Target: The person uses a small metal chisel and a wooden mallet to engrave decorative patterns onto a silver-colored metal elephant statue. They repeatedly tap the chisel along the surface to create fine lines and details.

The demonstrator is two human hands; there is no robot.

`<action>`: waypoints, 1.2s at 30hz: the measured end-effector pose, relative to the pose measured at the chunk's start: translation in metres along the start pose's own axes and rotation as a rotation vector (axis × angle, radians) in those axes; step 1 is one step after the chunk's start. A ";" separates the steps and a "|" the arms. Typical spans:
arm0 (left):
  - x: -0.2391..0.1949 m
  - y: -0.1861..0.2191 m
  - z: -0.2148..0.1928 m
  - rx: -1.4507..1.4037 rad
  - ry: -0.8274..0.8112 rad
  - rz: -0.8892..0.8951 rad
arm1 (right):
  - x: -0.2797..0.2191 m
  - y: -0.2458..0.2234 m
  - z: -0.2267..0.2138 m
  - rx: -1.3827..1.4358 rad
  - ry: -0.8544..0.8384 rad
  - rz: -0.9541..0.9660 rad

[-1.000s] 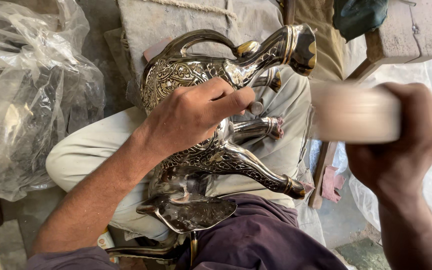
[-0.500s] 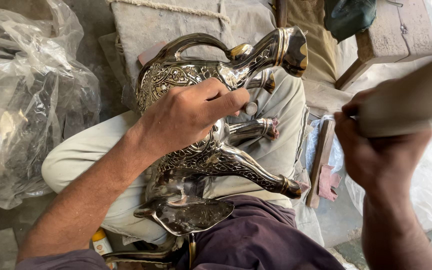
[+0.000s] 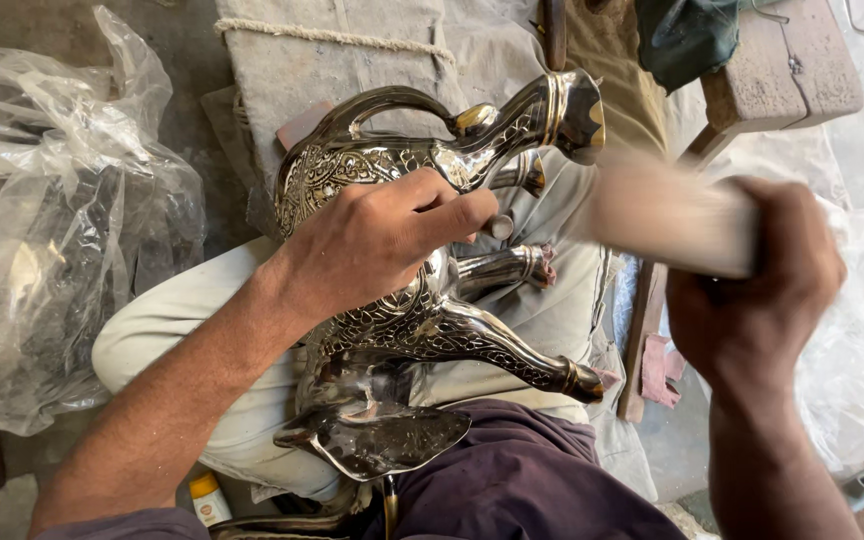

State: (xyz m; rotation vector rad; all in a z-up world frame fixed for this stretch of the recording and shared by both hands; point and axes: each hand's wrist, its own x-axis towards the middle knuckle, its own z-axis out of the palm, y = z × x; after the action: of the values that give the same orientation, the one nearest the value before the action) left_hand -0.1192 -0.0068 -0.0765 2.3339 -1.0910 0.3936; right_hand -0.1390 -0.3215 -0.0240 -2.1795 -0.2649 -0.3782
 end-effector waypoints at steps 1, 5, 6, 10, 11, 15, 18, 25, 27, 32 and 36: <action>0.000 0.000 0.001 0.022 -0.017 -0.006 | -0.003 0.002 0.000 0.394 0.043 0.134; 0.001 -0.001 -0.001 -0.058 0.041 0.024 | -0.008 0.015 -0.004 -0.454 -0.082 -0.239; 0.001 -0.001 -0.002 -0.046 0.027 0.018 | -0.012 0.016 -0.005 -0.199 -0.062 -0.180; 0.001 0.000 -0.002 0.030 -0.028 -0.019 | -0.017 0.014 -0.007 -0.095 -0.040 -0.123; 0.002 0.000 -0.003 0.013 -0.002 0.004 | -0.015 0.010 -0.006 -0.143 -0.038 -0.120; 0.004 -0.003 0.000 0.008 0.014 0.030 | -0.005 -0.008 0.003 0.265 0.049 0.070; 0.004 -0.003 0.005 -0.024 0.016 0.018 | 0.002 -0.011 0.006 -0.378 0.045 -0.202; 0.011 -0.002 -0.008 -0.252 0.258 -0.142 | -0.011 0.027 -0.008 0.081 0.004 0.125; 0.008 0.004 -0.013 -0.246 0.176 -0.179 | -0.015 0.035 -0.010 -0.174 0.018 0.020; 0.011 0.010 -0.016 -0.175 0.084 -0.186 | 0.000 0.021 -0.010 -0.371 0.027 -0.095; 0.011 0.010 -0.014 -0.146 0.093 -0.202 | 0.021 -0.012 -0.005 0.095 -0.054 0.136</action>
State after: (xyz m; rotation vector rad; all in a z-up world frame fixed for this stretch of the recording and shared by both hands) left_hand -0.1205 -0.0109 -0.0564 2.2463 -0.8040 0.3311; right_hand -0.1241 -0.3175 -0.0041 -2.1029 -0.1604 -0.2266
